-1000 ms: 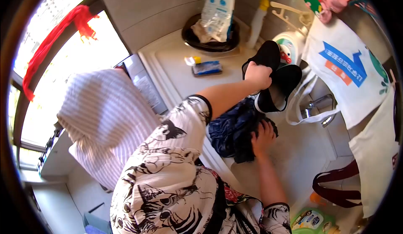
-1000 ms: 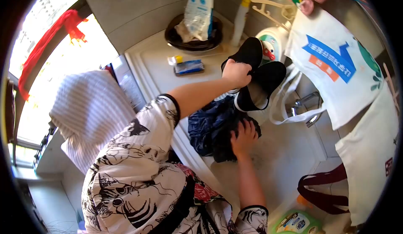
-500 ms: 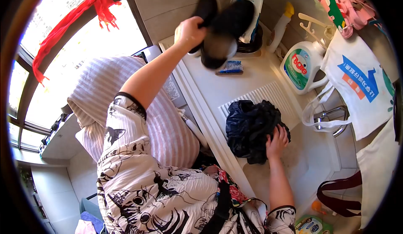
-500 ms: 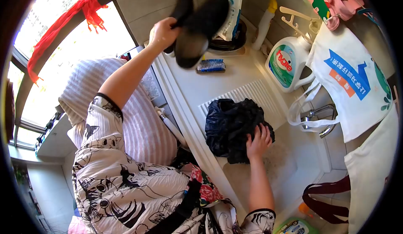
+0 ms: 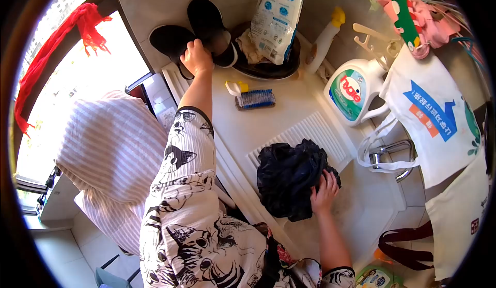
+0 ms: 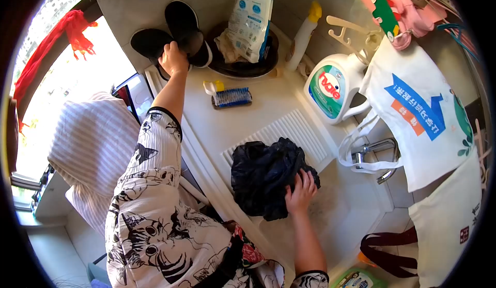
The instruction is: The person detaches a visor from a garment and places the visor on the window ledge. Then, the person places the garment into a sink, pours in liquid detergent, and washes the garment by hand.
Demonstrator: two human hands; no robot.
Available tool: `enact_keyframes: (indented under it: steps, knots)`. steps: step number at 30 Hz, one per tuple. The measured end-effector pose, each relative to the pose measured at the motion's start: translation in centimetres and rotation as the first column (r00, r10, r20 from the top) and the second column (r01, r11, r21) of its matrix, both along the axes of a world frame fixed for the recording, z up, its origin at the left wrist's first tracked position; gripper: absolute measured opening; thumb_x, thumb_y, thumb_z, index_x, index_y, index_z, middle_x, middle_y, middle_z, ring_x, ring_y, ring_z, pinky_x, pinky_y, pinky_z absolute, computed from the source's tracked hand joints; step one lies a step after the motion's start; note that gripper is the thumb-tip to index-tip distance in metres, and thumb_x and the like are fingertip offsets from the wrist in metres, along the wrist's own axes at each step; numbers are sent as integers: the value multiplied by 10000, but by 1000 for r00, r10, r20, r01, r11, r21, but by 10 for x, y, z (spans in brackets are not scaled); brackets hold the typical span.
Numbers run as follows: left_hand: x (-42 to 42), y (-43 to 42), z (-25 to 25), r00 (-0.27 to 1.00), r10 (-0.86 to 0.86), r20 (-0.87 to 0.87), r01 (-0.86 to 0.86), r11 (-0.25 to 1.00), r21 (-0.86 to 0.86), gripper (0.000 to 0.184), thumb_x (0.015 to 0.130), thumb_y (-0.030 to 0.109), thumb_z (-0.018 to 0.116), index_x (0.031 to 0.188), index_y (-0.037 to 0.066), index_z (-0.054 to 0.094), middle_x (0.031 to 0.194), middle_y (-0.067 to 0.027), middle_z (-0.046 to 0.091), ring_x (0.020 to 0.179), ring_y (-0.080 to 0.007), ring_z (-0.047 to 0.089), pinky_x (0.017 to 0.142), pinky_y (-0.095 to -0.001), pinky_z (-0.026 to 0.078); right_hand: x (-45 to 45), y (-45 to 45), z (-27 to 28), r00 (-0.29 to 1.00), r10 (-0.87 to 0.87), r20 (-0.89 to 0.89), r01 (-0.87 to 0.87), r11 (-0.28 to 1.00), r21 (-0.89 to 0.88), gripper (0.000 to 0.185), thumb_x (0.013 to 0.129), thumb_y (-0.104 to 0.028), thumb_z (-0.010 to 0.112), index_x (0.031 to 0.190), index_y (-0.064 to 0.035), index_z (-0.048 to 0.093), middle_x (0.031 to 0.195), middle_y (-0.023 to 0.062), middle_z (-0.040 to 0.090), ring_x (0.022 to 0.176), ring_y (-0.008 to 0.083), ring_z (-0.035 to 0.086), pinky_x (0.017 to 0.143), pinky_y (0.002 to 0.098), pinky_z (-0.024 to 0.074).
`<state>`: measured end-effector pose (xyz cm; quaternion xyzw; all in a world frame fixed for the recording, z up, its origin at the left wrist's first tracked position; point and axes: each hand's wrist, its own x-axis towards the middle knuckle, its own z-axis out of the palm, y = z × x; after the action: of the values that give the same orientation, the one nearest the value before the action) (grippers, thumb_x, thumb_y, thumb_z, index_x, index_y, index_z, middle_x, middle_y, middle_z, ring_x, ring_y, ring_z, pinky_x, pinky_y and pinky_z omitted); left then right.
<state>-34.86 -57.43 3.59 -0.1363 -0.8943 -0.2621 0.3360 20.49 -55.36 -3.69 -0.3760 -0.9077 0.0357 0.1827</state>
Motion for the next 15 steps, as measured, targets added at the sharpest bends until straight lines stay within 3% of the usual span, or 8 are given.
enact_keyframes:
  steps: [3,5,15]
  knots:
    - [-15,-13,-12,997,-12,-75,7,997,-71,97,743,152,580,835,146,552,879,-44,587,842,-250,609,770,-411,405,0,0,-2,1000,4,-8,-4,1000,1,464,806,-314,565,1199,-72,512,1338,97,441,1290,333,328,995,509,240]
    - [-21,-20,-13,999,5,-36,-10,993,-119,122,731,151,592,848,146,560,894,-47,593,826,-258,614,767,-410,407,2,3,-3,1000,15,-24,-15,1000,15,464,804,-313,566,1194,-67,513,1339,101,441,1289,336,329,996,508,238]
    - [-25,0,-20,995,48,86,-42,997,-72,153,820,222,551,932,118,561,980,-71,596,893,-287,603,805,-419,434,1,2,-2,999,28,-22,-28,1000,4,453,791,-291,561,1175,-55,514,1349,115,434,1293,351,325,1011,511,226]
